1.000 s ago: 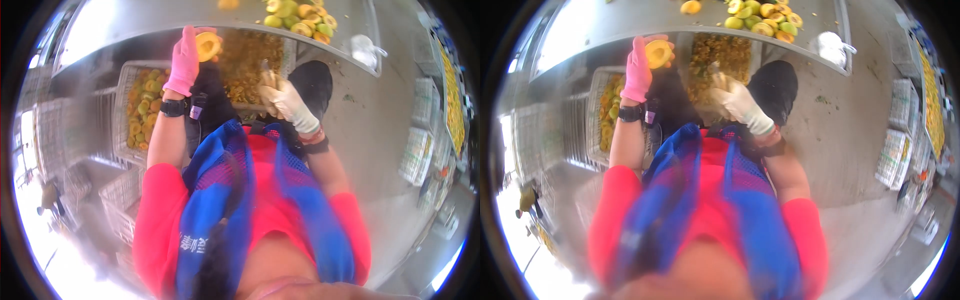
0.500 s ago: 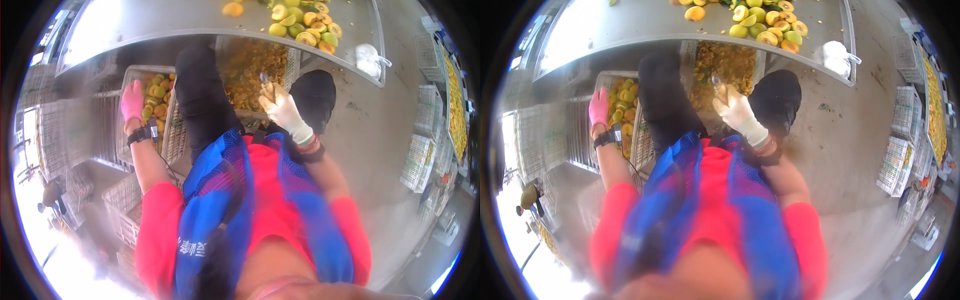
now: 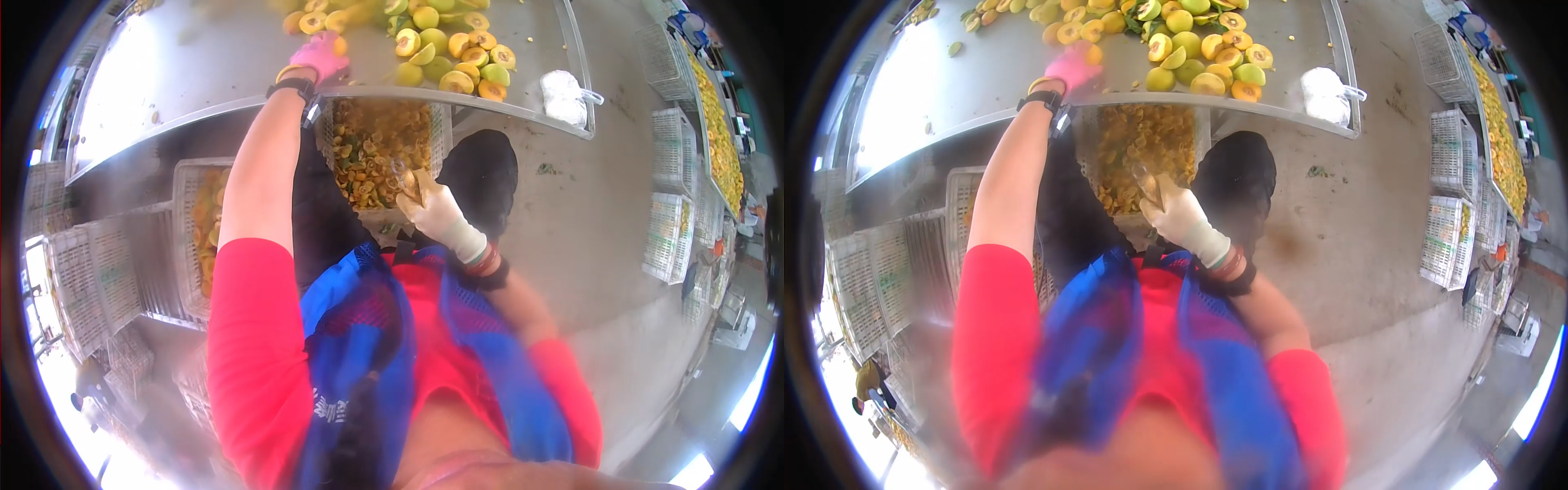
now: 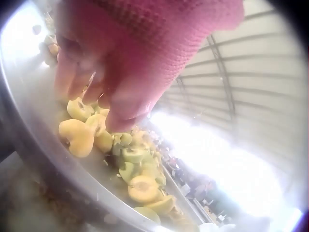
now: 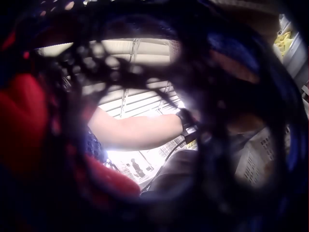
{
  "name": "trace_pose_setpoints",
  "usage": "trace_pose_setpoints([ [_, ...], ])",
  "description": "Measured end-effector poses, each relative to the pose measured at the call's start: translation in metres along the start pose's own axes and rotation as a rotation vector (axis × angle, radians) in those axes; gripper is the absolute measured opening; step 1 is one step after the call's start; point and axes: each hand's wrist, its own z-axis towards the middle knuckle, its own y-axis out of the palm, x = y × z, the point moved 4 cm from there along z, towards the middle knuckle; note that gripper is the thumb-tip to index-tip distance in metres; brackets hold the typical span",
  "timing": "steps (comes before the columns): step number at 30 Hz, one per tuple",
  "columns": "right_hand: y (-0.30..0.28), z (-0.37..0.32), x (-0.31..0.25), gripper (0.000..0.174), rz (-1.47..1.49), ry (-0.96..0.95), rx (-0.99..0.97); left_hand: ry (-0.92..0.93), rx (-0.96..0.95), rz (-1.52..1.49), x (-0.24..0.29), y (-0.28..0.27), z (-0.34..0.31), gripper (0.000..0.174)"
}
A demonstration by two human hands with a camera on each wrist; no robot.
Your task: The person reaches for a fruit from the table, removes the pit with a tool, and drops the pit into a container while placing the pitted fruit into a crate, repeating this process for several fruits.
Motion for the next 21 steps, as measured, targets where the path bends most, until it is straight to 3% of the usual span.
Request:
trace_pose_setpoints([
  [4, -0.002, 0.002, 0.003, 0.022, 0.018, 0.035, -0.004, -0.141, -0.134, 0.043, 0.007, -0.008, 0.001, 0.074],
  [8, -0.003, 0.005, 0.002, 0.023, 0.044, -0.005, 0.026, -0.111, -0.085, -0.051, -0.009, -0.001, 0.0, 0.064],
  [10, -0.004, 0.004, -0.002, 0.023, 0.085, -0.022, 0.049, 0.147, -0.156, -0.848, -0.012, 0.0, -0.008, 0.052],
  [11, -0.008, 0.004, -0.006, 0.024, 0.115, -0.035, 0.091, -0.122, -0.326, -1.304, 0.019, -0.032, -0.053, 0.049],
  [12, -0.011, 0.004, -0.009, 0.025, 0.144, -0.049, 0.131, -0.117, -0.331, -1.298, 0.025, -0.034, -0.07, 0.049],
  [14, -0.016, 0.005, -0.015, 0.025, 0.142, -0.126, 0.193, 0.083, -0.402, -1.672, 0.042, -0.043, -0.095, 0.051],
  [16, -0.023, 0.005, -0.026, 0.025, 0.126, -0.228, 0.222, 0.154, -0.437, -1.688, 0.057, -0.054, -0.126, 0.054],
  [17, -0.025, 0.006, -0.031, 0.025, -0.071, -0.422, 0.214, 0.225, -0.47, -1.705, 0.068, -0.059, -0.142, 0.057],
  [18, -0.026, 0.004, -0.034, 0.025, -0.07, -0.414, 0.219, 0.224, -0.48, -1.704, 0.076, -0.059, -0.157, 0.057],
  [20, -0.027, 0.005, -0.04, 0.023, 0.086, -0.272, 0.206, 0.206, -0.262, -1.562, 0.089, -0.061, -0.18, 0.052],
  [21, -0.027, 0.005, -0.049, 0.022, -0.09, -0.486, 0.266, 0.221, -0.243, -1.559, 0.098, -0.063, -0.191, 0.051],
])
